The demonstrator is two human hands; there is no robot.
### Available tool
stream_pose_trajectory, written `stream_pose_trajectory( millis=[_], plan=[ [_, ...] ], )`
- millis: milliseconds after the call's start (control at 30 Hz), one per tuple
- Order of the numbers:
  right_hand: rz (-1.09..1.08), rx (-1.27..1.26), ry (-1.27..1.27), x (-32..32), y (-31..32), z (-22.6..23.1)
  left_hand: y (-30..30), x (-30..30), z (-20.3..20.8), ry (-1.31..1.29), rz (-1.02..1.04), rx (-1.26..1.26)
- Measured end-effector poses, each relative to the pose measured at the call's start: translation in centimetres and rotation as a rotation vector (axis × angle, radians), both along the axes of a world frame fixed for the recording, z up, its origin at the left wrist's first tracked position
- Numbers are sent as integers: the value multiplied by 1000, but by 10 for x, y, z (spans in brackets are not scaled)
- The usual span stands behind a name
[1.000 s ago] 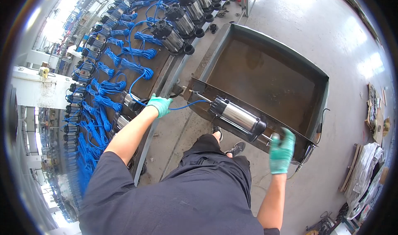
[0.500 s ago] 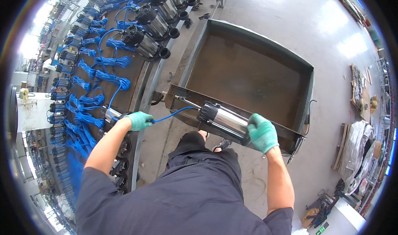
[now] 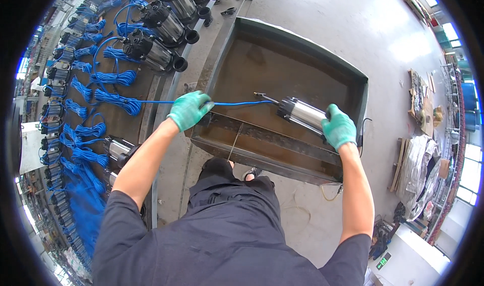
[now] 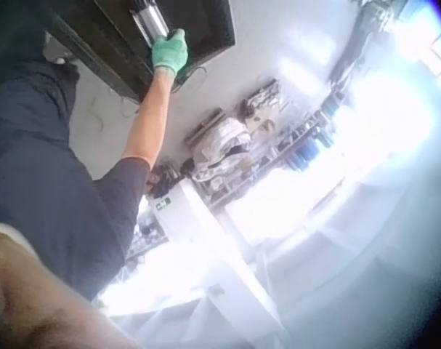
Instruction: The person picks up a submersible pump, immerses it into a bin of water, holds it while it is submerged, and then removes it and places it back onto the assembly line with other pumps.
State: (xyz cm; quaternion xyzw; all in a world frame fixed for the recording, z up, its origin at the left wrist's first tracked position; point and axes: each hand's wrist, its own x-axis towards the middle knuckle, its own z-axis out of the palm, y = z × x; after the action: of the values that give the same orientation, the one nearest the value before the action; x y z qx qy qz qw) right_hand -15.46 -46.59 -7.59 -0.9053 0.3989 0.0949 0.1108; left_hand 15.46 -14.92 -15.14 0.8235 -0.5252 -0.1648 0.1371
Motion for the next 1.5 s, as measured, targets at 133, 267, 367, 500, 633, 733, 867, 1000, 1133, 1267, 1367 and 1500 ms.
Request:
stream_pose_trajectory(
  millis=[133, 267, 367, 500, 633, 733, 867, 1000, 1133, 1267, 1367, 1500],
  plan=[
    [24, 10, 155, 27, -8, -51, -42, -15, -27, 33, 1, -116],
    [41, 51, 188, 46, -9, -90, -47, -22, -58, 43, 160, -75],
    [54, -17, 57, 45, -15, -130, -59, -32, -52, 18, 298, 10],
    [-5, -7, -11, 59, -9, -152, -68, -30, -47, 69, 458, 152],
    [-29, 10, -41, 62, -8, -169, -73, -32, -51, 34, 452, 231],
    [-48, -2, -103, 58, -14, -178, -76, -34, -48, 16, 431, 264],
    [42, 49, -155, 35, -10, -156, -76, -32, -46, -9, 435, 359],
    [-11, 8, -326, -36, -19, -138, -80, -34, -40, -11, 432, 389],
    [-98, -72, -451, -119, -42, -143, -79, -35, -44, -46, 434, 371],
    [-221, -24, -450, -156, -55, -148, -79, -35, -48, -74, 439, 360],
    [-399, 21, -348, -141, -49, -142, -80, -36, -47, -76, 449, 363],
    [-467, -28, -254, -137, -49, -143, -83, -37, -44, -89, 470, 394]
  ],
)
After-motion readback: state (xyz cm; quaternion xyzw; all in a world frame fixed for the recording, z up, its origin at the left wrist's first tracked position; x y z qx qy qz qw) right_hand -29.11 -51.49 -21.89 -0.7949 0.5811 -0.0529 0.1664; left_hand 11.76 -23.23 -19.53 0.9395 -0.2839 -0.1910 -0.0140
